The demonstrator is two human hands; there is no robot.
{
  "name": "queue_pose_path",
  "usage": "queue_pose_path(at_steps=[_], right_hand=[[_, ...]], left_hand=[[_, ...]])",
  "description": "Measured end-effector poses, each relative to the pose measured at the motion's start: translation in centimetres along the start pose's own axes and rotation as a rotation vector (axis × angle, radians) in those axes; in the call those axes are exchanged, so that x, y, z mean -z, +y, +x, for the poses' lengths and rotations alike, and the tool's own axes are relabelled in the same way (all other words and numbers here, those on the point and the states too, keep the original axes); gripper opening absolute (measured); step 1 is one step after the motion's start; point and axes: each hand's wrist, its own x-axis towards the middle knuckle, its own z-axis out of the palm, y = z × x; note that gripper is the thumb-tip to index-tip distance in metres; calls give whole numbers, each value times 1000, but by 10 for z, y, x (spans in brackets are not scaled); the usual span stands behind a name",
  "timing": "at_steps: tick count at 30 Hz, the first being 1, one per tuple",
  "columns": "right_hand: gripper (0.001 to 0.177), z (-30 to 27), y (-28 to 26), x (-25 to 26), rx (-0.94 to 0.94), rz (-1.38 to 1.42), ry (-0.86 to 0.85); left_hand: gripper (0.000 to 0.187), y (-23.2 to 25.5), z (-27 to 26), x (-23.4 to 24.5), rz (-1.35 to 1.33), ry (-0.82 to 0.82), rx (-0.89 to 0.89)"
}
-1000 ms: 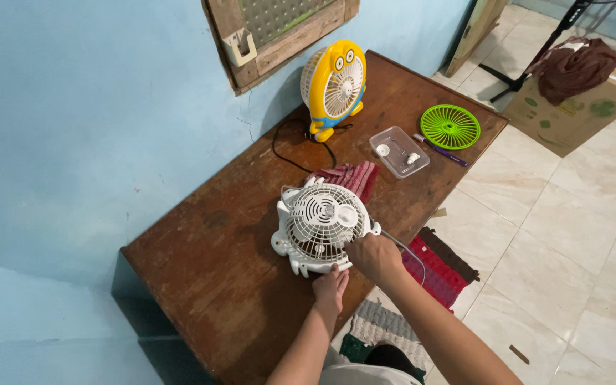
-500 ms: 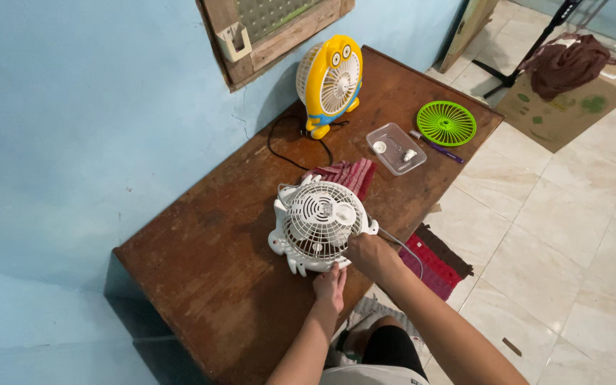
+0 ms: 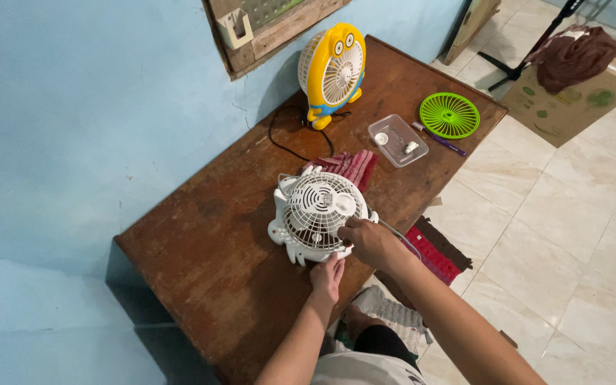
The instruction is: The person uses a screwdriver to repeatedly tighten and loosen screws on a small white fan placed on a wooden table. The person handles the fan and screwdriver throughout the clip, occasionally adjusting the fan's position.
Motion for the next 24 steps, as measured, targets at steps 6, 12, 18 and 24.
queue_pose_path(at_steps=[6,12,18,24], right_hand=[[7,6,35,-30,113,-326,-133],[12,10,15,-29,-71,-553,-242],[45,11,-14,0,-504,-405,-321],[32,-10,13,-4,29,-40,-2]], left_hand=[[37,-5,7,4,-20,24,-25],[35,-4,12,3,-29,88,15],[32,27,-7,20,337,-81,100],[30,88,-48,16,794,-137,-25]])
